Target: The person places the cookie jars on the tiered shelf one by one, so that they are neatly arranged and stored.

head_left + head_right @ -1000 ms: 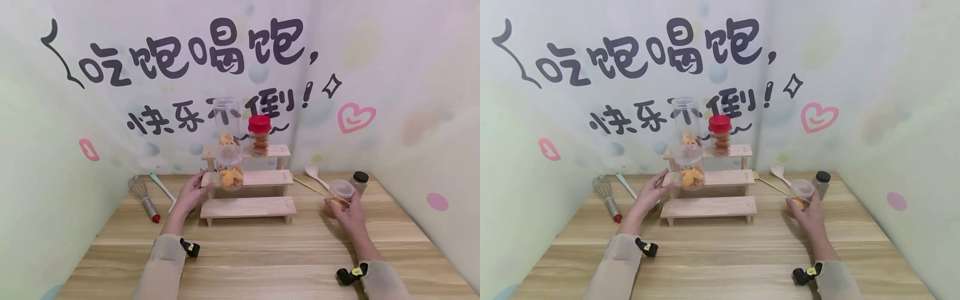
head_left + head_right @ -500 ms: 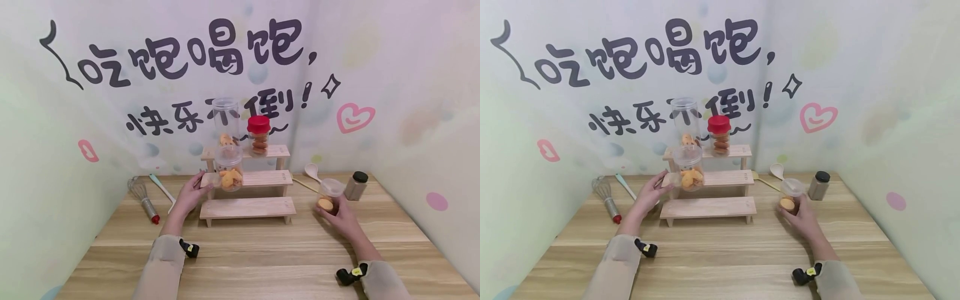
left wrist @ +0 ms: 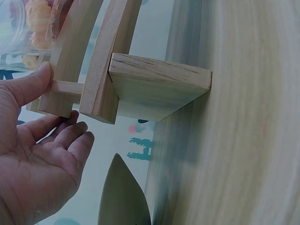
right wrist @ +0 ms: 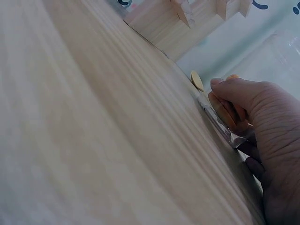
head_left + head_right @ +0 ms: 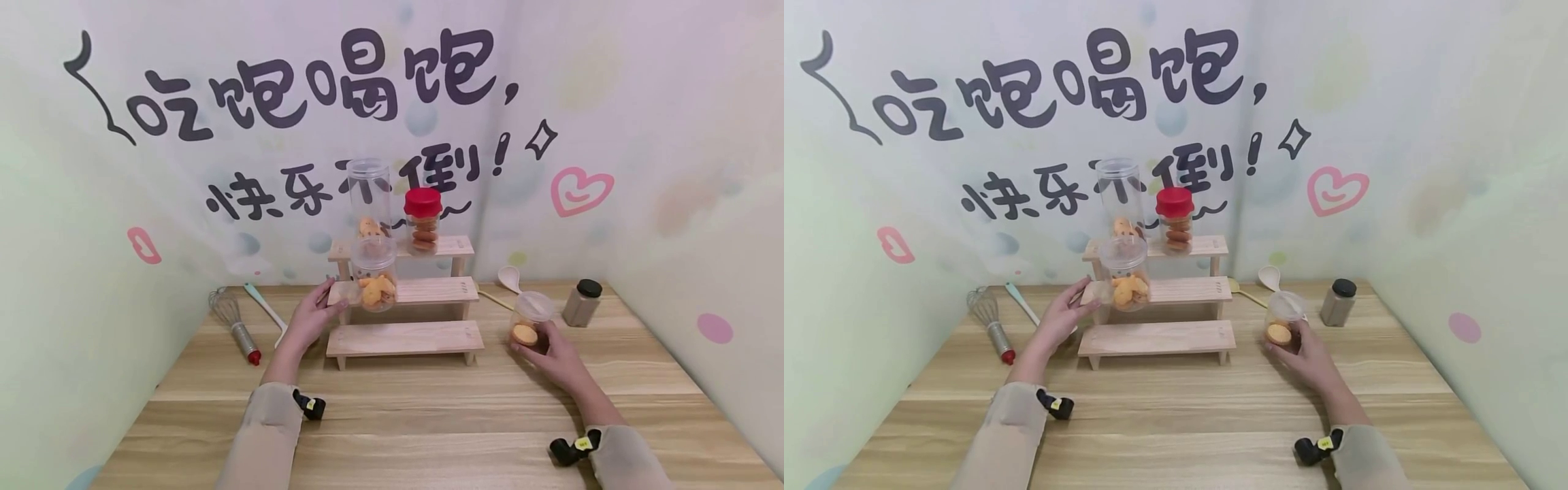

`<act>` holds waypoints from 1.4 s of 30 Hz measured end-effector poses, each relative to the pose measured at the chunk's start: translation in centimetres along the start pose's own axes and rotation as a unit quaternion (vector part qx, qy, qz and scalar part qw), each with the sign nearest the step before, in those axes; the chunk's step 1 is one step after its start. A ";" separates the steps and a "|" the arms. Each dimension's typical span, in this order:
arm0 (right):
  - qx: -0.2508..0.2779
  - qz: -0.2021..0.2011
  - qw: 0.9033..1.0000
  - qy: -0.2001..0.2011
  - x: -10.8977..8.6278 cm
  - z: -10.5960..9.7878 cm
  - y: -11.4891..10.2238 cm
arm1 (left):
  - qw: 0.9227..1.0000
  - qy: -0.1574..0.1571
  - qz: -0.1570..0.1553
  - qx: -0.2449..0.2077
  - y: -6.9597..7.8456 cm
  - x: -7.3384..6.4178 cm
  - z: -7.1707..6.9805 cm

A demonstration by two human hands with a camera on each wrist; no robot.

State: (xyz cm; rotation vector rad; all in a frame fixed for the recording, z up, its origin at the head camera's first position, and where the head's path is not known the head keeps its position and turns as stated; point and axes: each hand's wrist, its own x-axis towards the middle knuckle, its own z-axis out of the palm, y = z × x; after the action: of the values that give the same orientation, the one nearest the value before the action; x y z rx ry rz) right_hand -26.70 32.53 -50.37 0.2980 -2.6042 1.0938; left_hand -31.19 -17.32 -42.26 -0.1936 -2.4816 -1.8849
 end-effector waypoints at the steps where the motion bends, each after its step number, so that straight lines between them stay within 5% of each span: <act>1: -0.002 0.002 1.000 0.001 0.0 0.0 0.0 | 1.000 -0.002 -0.004 -0.002 0.4 -0.2 0.0; 8: 0.020 0.010 0.999 0.033 0.1 0.3 0.0 | 1.000 -0.006 -0.008 -0.010 0.4 0.0 0.0; 16: 0.085 0.009 0.985 0.147 0.9 2.0 -2.5 | 1.000 0.001 -0.004 -0.001 0.0 0.0 -0.1; 27: 0.141 -0.143 0.937 0.287 1.8 5.1 -7.3 | 1.000 -0.005 -0.001 -0.005 0.1 0.0 -0.1; 33: 0.157 -0.214 0.912 0.311 1.3 5.4 -11.1 | 1.000 -0.012 -0.015 -0.012 0.3 0.3 -0.1; 42: 0.129 -0.294 0.892 0.319 3.4 8.3 -12.1 | 1.000 -0.004 -0.001 -0.007 0.0 0.0 0.0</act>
State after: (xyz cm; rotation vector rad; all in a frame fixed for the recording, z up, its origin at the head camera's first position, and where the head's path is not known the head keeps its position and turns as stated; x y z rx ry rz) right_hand -27.78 17.93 -46.75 0.6159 -1.6308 1.0675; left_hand -31.22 -17.35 -42.28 -0.1990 -2.4741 -1.9068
